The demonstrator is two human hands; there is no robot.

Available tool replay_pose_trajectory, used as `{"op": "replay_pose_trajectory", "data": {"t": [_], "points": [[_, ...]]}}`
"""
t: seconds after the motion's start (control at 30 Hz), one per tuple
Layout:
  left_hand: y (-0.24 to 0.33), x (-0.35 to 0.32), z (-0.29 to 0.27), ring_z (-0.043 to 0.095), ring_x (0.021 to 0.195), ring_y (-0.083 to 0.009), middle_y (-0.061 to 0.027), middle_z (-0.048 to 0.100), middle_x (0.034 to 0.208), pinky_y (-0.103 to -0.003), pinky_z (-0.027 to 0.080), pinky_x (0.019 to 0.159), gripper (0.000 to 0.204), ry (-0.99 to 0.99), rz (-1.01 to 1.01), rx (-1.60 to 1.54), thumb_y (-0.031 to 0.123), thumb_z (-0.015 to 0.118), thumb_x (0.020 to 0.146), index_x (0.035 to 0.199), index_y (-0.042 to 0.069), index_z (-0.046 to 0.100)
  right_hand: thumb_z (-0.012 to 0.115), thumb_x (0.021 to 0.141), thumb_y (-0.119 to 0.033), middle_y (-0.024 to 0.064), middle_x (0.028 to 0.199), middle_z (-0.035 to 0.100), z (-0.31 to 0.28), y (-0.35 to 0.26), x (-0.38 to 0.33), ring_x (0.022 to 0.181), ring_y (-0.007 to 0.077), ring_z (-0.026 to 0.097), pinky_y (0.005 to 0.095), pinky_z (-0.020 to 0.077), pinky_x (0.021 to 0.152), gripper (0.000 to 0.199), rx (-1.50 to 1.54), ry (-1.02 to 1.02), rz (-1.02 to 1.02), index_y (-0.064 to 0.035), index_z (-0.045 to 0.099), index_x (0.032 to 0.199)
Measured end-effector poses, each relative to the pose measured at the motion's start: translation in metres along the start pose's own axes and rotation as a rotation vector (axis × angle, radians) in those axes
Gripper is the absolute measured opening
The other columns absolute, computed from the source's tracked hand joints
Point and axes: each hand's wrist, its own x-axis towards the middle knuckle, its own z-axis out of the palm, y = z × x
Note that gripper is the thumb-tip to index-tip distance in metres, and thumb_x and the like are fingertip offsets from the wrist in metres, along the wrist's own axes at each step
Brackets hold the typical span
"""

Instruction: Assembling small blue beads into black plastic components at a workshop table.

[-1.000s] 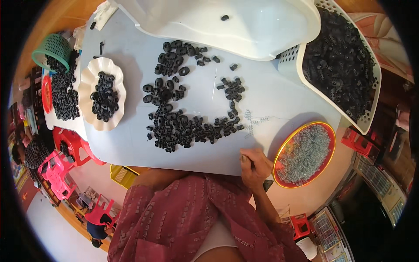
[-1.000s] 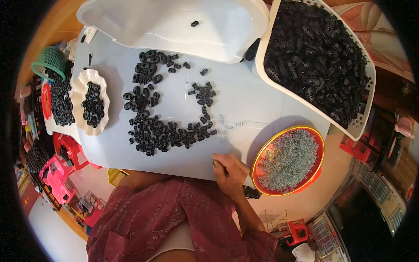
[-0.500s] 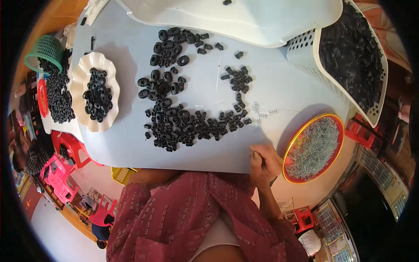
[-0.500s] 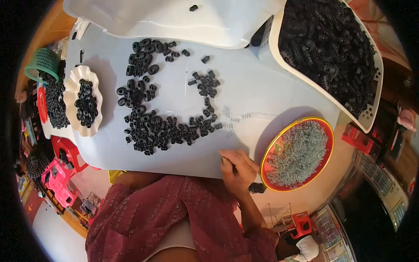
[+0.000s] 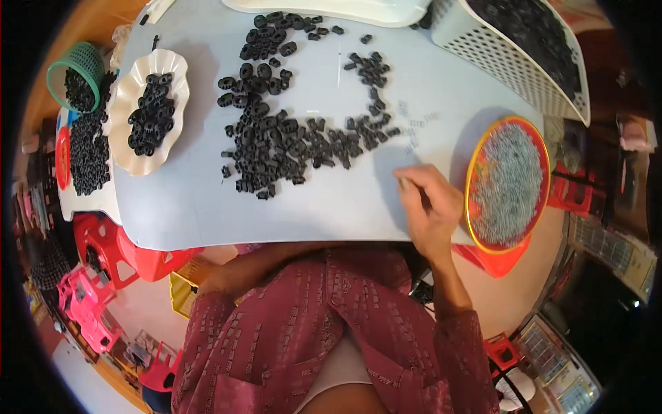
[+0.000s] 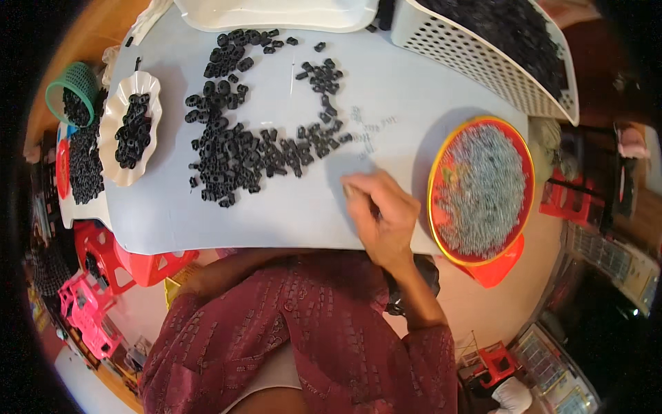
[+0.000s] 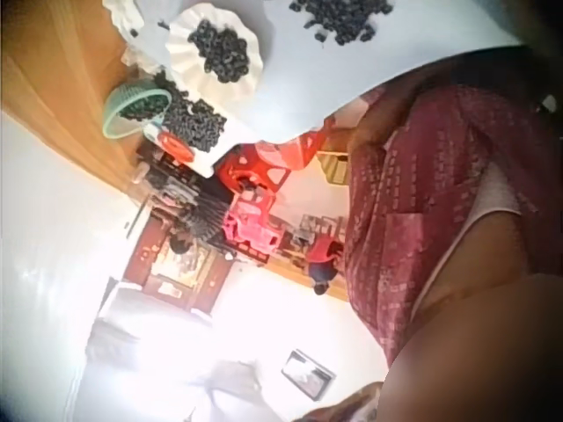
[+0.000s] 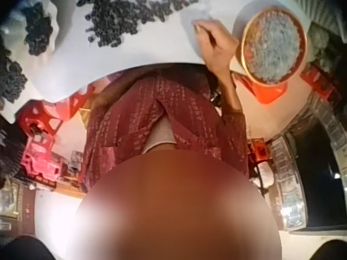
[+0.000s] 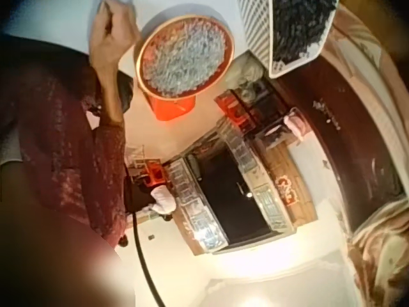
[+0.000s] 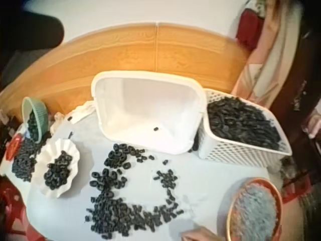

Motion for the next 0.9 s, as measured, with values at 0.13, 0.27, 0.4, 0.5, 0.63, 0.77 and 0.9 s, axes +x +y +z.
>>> {"op": "replay_pose_trajectory", "data": {"t": [0.13,0.27,0.4,0.5,0.63,0.77,0.9], "points": [[0.016,-0.003,0.02,0.058,0.099,-0.0336,-0.0172,0.058,0.117,-0.046,0.046,0.088,0.055,0.065,0.284,0.554,0.023,0.059,0.084,0.135,0.008,0.044,0.061,0.085,0.002,0.0033,0.072,0.057,-0.001,-0.006,-0.002,0.059,0.0066,0.048,0.0207,0.0373,0.053,0.009,-0.052,0.001,-0.062,0.0007,0.065,0.093],[0.018,-0.005,0.039,0.05,0.114,-0.0398,-0.0243,0.05,0.126,-0.044,0.039,0.1,0.049,0.053,0.271,0.796,0.019,0.055,0.085,0.131,0.004,0.044,0.064,0.083,0.0,0.01,0.074,0.06,-0.004,-0.007,0.004,0.054,0.0155,0.053,0.0272,0.0416,0.05,0.011,-0.191,0.023,-0.198,-0.0015,0.064,0.094],[0.059,-0.039,0.052,0.058,0.094,-0.0355,-0.0187,0.06,0.098,-0.045,0.043,0.081,0.029,-0.046,0.297,0.694,0.021,0.055,0.086,0.108,0.002,0.053,0.061,0.081,0.002,0.0145,0.082,0.062,-0.027,-0.022,0.035,0.063,0.0266,0.06,0.0324,0.0474,0.056,0.014,-0.438,0.063,-0.342,-0.001,0.064,0.095],[0.068,-0.053,0.061,0.059,0.08,-0.0316,-0.0145,0.059,0.081,-0.042,0.044,0.072,0.023,0.005,0.493,0.585,0.021,0.056,0.086,0.098,0.001,0.053,0.06,0.082,0.0,0.0156,0.085,0.062,-0.043,-0.012,0.058,0.069,0.0312,0.062,0.0357,0.0491,0.062,0.015,-0.485,0.015,-0.348,-0.0017,0.064,0.096],[0.102,-0.076,0.066,0.059,0.074,-0.021,-0.0108,0.058,0.079,-0.033,0.046,0.068,0.016,-0.04,0.626,0.376,0.013,0.058,0.085,0.093,0.0,0.056,0.058,0.082,-0.003,0.0162,0.086,0.063,-0.035,-0.016,0.073,0.07,0.033,0.062,0.0385,0.0498,0.066,0.015,-0.465,-0.078,-0.349,-0.0021,0.065,0.095],[0.13,-0.089,0.059,0.056,0.08,-0.0082,-0.002,0.064,0.087,-0.024,0.047,0.074,0.01,0.037,0.645,0.194,0.006,0.053,0.092,0.097,0.001,0.06,0.058,0.08,-0.004,0.0165,0.086,0.063,-0.011,-0.014,0.089,0.072,0.0338,0.062,0.0392,0.0498,0.068,0.016,-0.442,-0.153,-0.401,-0.0019,0.066,0.093],[0.146,-0.076,0.04,0.06,0.083,-0.0107,-0.0045,0.065,0.087,-0.026,0.048,0.079,0.011,0.227,0.757,-0.046,0.005,0.052,0.092,0.094,-0.001,0.061,0.061,0.08,-0.005,0.0138,0.081,0.065,0.002,0.003,0.101,0.067,0.024,0.062,0.0329,0.0484,0.062,0.016,-0.587,-0.226,-0.484,-0.0026,0.067,0.095]]}}
